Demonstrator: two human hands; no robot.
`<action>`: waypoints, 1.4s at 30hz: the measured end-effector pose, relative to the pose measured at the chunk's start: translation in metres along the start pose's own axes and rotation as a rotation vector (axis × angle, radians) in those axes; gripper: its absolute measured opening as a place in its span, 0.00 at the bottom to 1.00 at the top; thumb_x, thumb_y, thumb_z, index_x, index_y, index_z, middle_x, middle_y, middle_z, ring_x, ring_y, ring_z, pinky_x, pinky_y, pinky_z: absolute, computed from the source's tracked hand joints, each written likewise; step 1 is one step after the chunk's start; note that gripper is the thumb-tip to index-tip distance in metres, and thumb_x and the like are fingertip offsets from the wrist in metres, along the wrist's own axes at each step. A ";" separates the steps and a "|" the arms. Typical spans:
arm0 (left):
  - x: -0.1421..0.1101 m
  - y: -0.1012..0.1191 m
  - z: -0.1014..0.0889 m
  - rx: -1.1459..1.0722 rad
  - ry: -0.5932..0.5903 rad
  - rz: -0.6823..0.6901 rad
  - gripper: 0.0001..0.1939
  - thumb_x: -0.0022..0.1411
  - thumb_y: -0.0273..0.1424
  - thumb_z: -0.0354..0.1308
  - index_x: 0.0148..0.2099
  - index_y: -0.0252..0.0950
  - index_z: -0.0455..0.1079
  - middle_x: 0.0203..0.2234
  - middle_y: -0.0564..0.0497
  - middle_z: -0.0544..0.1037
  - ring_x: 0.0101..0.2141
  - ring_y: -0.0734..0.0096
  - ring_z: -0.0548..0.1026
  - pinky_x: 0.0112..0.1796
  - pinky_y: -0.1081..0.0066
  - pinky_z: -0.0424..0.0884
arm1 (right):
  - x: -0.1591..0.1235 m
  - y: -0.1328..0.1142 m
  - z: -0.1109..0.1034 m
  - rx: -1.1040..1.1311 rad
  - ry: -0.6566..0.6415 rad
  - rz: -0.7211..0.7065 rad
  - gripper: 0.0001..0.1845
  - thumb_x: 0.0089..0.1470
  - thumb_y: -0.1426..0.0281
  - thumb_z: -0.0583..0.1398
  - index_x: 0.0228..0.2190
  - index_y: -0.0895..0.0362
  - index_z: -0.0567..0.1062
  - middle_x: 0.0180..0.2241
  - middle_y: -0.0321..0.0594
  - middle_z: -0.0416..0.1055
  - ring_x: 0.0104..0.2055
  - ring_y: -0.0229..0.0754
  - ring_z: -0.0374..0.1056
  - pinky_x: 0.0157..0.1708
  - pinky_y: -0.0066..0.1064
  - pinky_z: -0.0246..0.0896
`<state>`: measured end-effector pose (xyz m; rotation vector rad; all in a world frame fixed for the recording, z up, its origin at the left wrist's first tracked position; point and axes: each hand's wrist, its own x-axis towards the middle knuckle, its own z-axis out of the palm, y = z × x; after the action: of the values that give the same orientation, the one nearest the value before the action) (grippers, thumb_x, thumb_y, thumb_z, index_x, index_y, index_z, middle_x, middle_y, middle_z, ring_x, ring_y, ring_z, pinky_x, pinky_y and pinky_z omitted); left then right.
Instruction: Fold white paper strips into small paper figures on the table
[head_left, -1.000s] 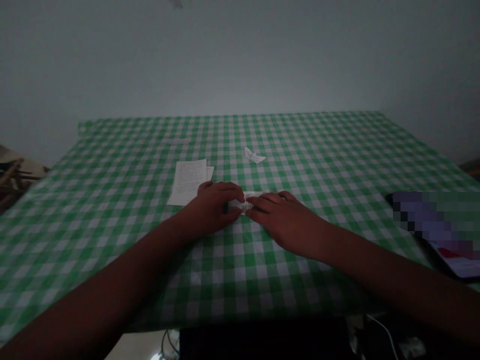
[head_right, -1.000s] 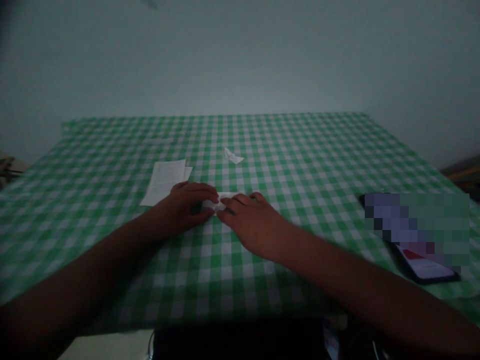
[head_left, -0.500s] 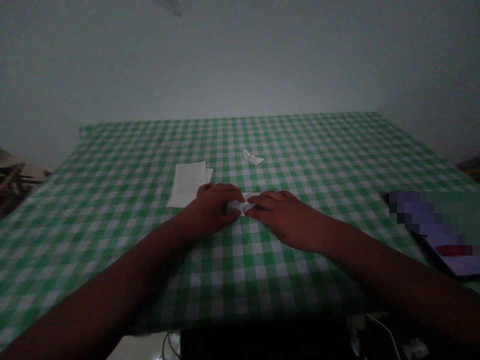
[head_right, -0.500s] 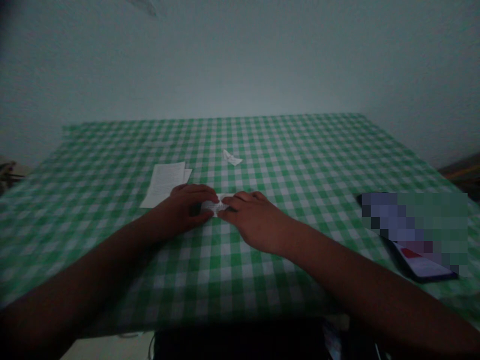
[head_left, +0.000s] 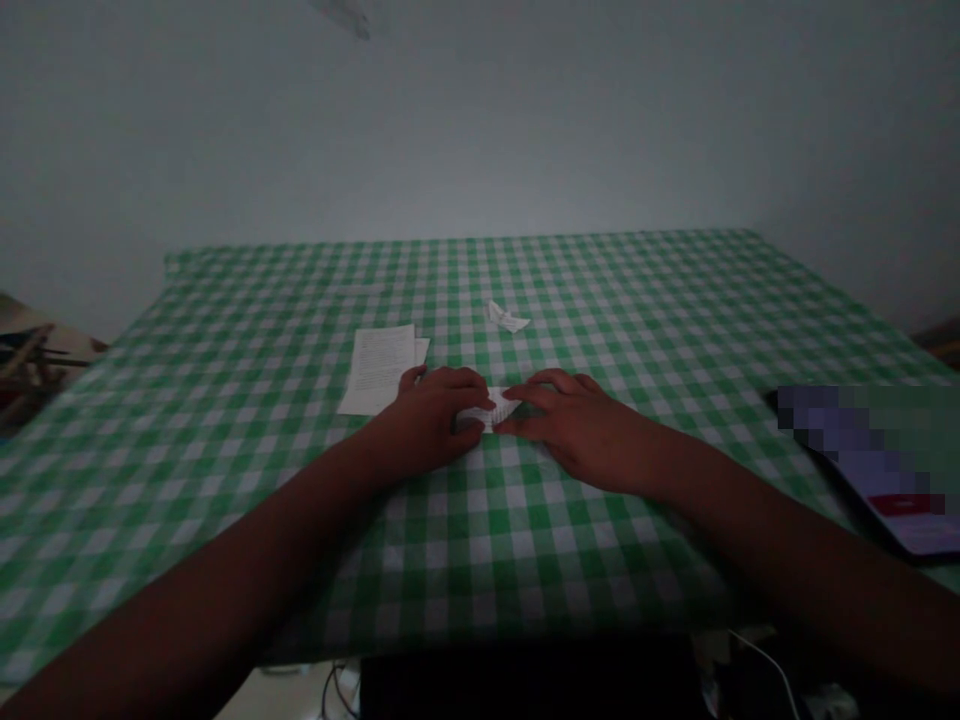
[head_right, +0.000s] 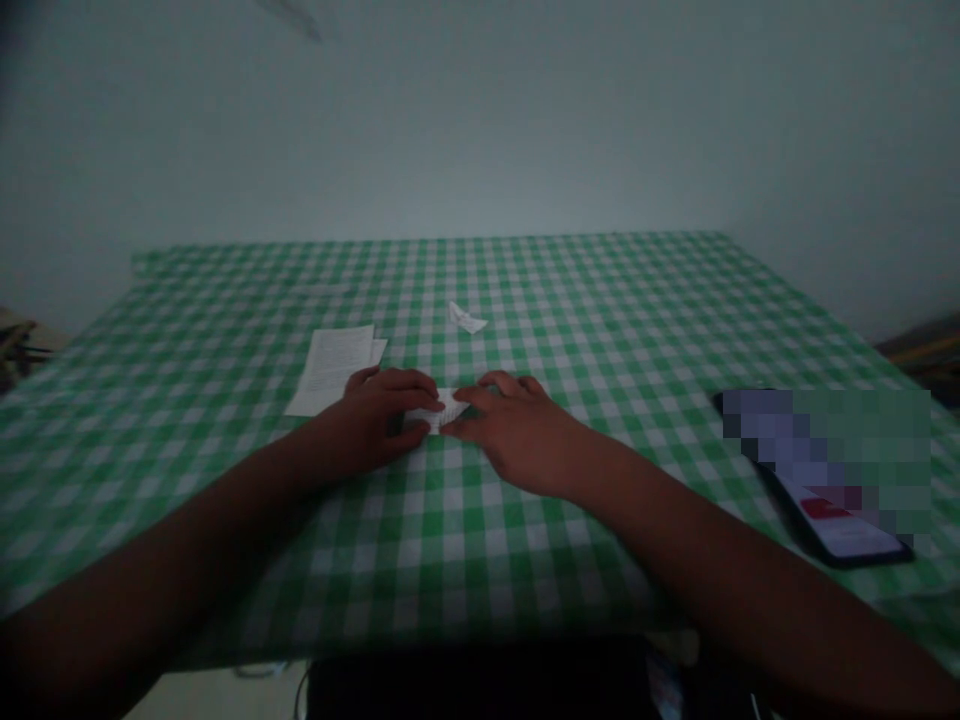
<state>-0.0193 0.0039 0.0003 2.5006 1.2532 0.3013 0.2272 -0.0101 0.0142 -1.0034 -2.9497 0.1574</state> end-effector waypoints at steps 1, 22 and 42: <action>0.000 0.000 0.000 0.006 -0.001 0.000 0.15 0.62 0.34 0.56 0.52 0.45 0.72 0.54 0.50 0.73 0.56 0.56 0.68 0.59 0.44 0.48 | 0.000 -0.001 0.000 -0.004 0.005 0.008 0.27 0.60 0.77 0.55 0.58 0.45 0.71 0.65 0.45 0.60 0.61 0.61 0.56 0.52 0.56 0.59; 0.000 0.001 0.001 -0.010 0.038 0.007 0.15 0.62 0.35 0.57 0.51 0.44 0.70 0.53 0.50 0.74 0.55 0.55 0.69 0.58 0.47 0.52 | 0.004 -0.003 0.001 -0.007 0.018 0.054 0.26 0.61 0.76 0.54 0.59 0.48 0.70 0.63 0.47 0.62 0.60 0.59 0.58 0.50 0.53 0.61; 0.002 0.001 0.001 0.012 0.032 0.000 0.15 0.66 0.39 0.56 0.53 0.45 0.72 0.54 0.49 0.73 0.54 0.56 0.70 0.57 0.48 0.56 | 0.002 -0.001 0.002 0.020 0.036 0.064 0.28 0.60 0.76 0.55 0.59 0.45 0.69 0.65 0.48 0.59 0.62 0.61 0.55 0.51 0.55 0.61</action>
<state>-0.0174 0.0048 -0.0002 2.5156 1.2706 0.3355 0.2248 -0.0095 0.0126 -1.0866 -2.8793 0.1675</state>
